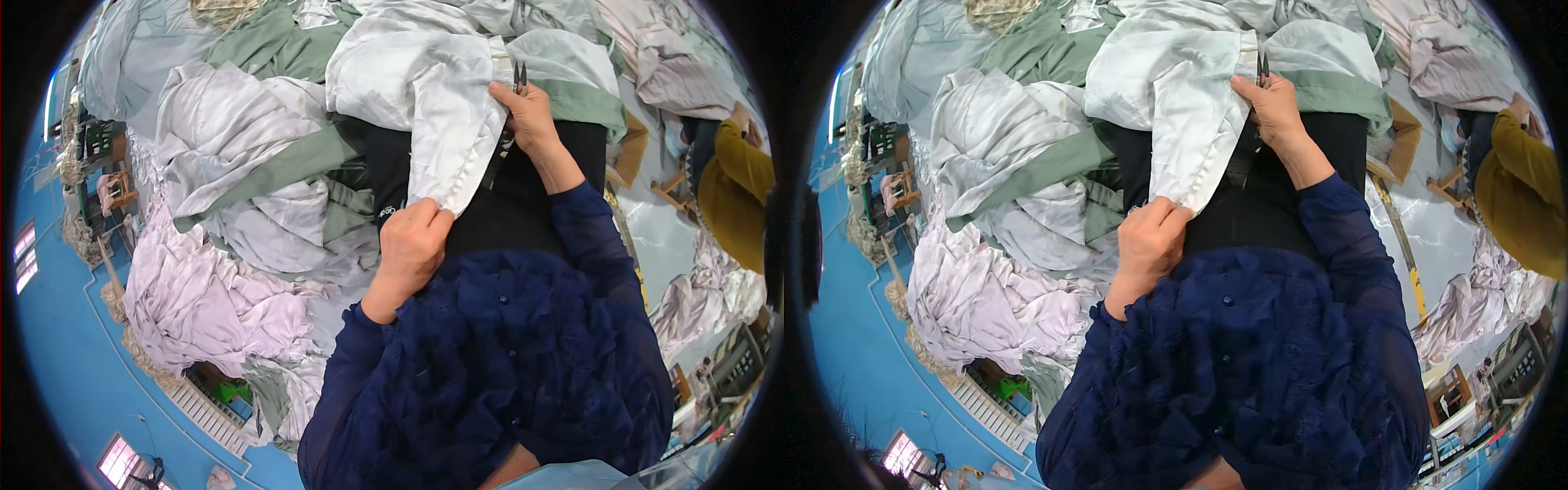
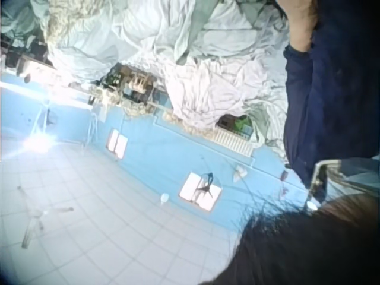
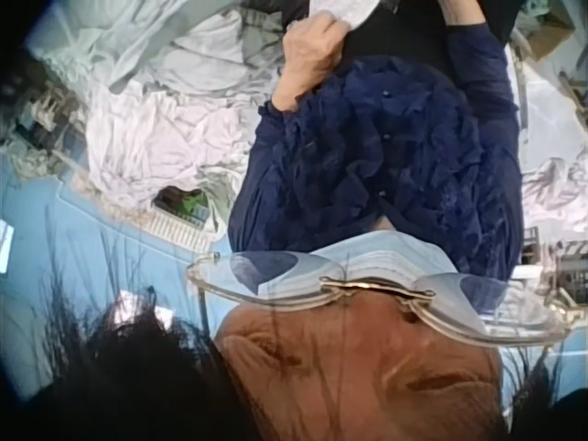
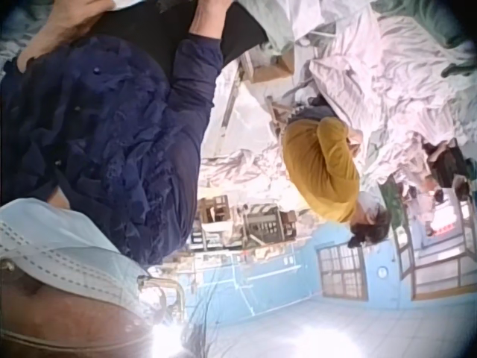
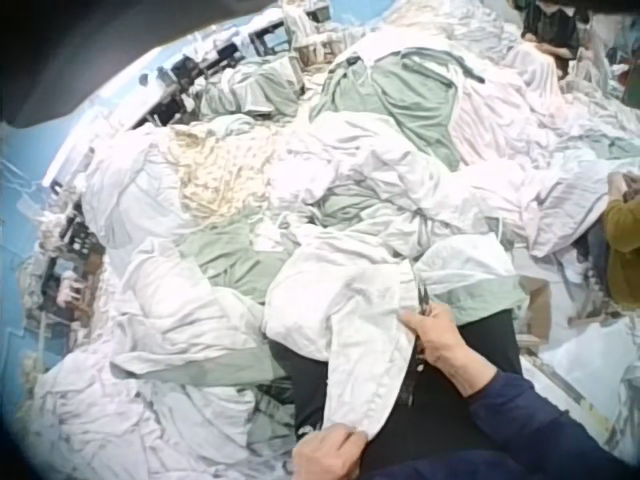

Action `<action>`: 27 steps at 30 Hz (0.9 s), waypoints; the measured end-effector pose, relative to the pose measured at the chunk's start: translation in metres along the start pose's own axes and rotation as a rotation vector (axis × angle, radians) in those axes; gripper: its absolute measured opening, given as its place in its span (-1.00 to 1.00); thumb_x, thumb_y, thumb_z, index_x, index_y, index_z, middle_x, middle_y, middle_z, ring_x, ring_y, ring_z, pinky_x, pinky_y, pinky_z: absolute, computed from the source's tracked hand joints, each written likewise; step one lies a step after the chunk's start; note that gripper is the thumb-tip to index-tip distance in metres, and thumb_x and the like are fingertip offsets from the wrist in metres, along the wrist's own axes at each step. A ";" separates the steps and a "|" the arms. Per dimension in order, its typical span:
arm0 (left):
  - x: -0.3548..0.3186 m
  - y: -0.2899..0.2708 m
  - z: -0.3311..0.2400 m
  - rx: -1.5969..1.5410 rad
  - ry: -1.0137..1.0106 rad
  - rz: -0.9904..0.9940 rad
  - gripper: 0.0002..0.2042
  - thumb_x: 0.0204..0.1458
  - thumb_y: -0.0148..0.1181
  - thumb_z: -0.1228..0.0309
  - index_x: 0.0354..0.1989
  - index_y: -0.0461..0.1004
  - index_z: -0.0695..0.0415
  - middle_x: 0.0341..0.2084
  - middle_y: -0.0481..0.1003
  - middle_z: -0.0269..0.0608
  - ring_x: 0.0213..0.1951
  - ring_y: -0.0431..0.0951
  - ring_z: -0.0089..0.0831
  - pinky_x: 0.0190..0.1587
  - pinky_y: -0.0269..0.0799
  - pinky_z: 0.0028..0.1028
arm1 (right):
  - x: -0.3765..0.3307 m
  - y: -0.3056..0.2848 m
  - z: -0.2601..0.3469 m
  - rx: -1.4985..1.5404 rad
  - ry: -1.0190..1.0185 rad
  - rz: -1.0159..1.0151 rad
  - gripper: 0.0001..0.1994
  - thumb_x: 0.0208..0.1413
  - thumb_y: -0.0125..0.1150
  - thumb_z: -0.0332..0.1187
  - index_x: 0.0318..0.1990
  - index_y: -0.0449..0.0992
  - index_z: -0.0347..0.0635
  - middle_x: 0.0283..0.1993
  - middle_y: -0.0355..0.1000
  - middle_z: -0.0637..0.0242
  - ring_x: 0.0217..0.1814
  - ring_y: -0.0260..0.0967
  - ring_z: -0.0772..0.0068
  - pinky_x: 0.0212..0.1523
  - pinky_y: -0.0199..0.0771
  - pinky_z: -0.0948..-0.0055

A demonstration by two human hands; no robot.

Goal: Inspect large pieces of fabric and use thread snippers to trim loose threads.

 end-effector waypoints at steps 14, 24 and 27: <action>-0.045 -0.023 0.045 0.035 -0.223 -0.389 -0.72 -0.38 0.18 0.71 -0.39 0.52 0.18 -0.42 0.45 -0.13 -0.40 0.50 -0.14 -0.34 0.44 -0.28 | -0.001 -0.022 0.021 0.152 -0.146 -0.010 -0.92 0.14 0.34 -0.37 -0.32 0.53 -0.05 -0.42 0.47 0.59 -0.56 0.28 0.80 -0.71 0.04 0.73; -0.050 -0.020 0.041 0.002 -0.121 -0.459 -0.76 -0.43 0.18 0.69 -0.48 0.49 0.19 -0.45 0.43 -0.17 -0.40 0.48 -0.19 -0.35 0.39 -0.31 | 0.002 -0.030 0.025 0.178 -0.172 -0.056 -0.87 0.13 0.35 -0.37 -0.30 0.48 -0.08 -0.41 0.45 0.54 -0.57 0.28 0.74 -0.72 0.07 0.70; -0.053 -0.020 0.043 -0.009 -0.112 -0.463 -0.76 -0.44 0.18 0.69 -0.49 0.48 0.18 -0.46 0.42 -0.17 -0.39 0.48 -0.18 -0.35 0.39 -0.31 | 0.003 -0.030 0.026 0.181 -0.184 -0.061 -0.87 0.13 0.36 -0.37 -0.32 0.47 -0.07 -0.42 0.43 0.54 -0.59 0.26 0.72 -0.72 0.07 0.69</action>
Point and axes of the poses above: each hand's wrist, its own x-axis towards the middle knuckle, its own y-axis out of the palm, z = x × y, the point moved 8 cm from there along x, towards the middle knuckle
